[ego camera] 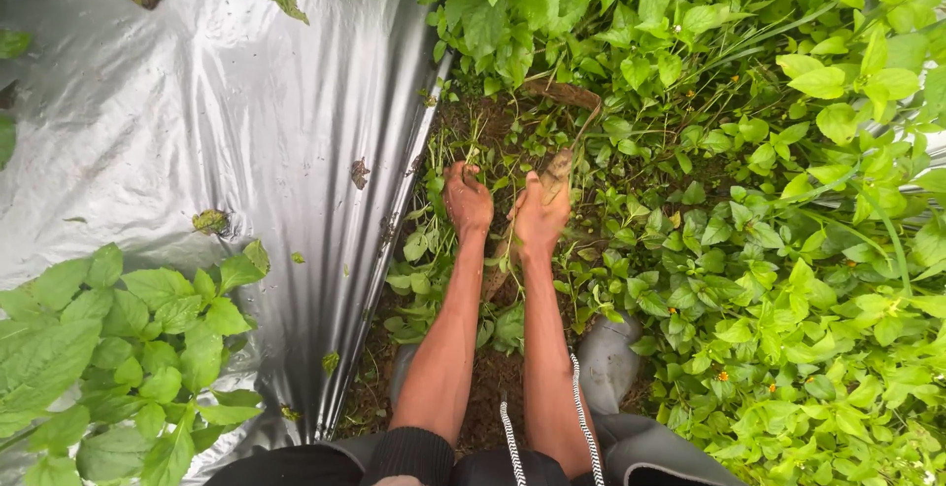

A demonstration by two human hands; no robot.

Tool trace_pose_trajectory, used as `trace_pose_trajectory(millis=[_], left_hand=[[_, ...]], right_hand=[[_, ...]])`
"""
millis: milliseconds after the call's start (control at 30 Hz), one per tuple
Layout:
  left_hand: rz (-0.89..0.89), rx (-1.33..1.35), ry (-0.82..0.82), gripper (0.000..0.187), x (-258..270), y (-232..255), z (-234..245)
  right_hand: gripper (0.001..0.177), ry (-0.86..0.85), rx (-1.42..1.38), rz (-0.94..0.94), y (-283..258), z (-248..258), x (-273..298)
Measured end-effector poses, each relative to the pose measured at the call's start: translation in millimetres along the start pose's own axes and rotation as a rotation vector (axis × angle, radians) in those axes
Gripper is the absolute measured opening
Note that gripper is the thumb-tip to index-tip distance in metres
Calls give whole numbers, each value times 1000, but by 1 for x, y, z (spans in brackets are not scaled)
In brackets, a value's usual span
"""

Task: Using a wooden stick to loosen soil and remove weeds from a garden bed

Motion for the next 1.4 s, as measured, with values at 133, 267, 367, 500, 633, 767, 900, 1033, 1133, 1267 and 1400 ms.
trace_pose_trajectory(millis=[133, 267, 367, 500, 633, 767, 900, 1033, 1133, 1267, 1400], left_hand=[[41, -9, -14, 24, 11, 10, 11], [41, -20, -33, 23, 14, 24, 20], [52, -26, -58, 23, 21, 17, 15], [69, -23, -81, 23, 20, 19, 13], [69, -12, -87, 21, 17, 9, 8], [101, -20, -97, 23, 21, 22, 17], [44, -12, -85, 23, 16, 22, 14], [20, -30, -69, 24, 18, 27, 20], [-6, -20, -71, 22, 20, 27, 16], [-13, -37, -85, 23, 16, 23, 15], [-9, -23, -76, 18, 18, 18, 9]], right_hand=[[12, -33, -15, 35, -13, -7, 10], [7, -201, 215, 10, 73, -19, -31], [19, -64, 151, 17, -18, -6, 20], [6, -55, 87, 37, 18, -15, -6], [7, -176, 170, 105, 18, -20, -4], [6, -80, 19, 122, -20, -14, 14], [2, -182, 308, 124, 14, -20, -16], [7, -116, 250, 157, -1, -15, -2], [14, -154, 316, 118, -14, -15, 6], [6, 68, 222, 71, 6, 0, -7], [41, -192, 589, 72, 39, -14, -20]])
Point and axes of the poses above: each hand's wrist, its own x-axis away from the middle knuckle, its own z-axis out of the back of the hand, y = z × x, the point moved 6 cm from there along -x, towards the middle knuckle, and after that the axes turned 4 degrees about -z, right-handed, at the moved point
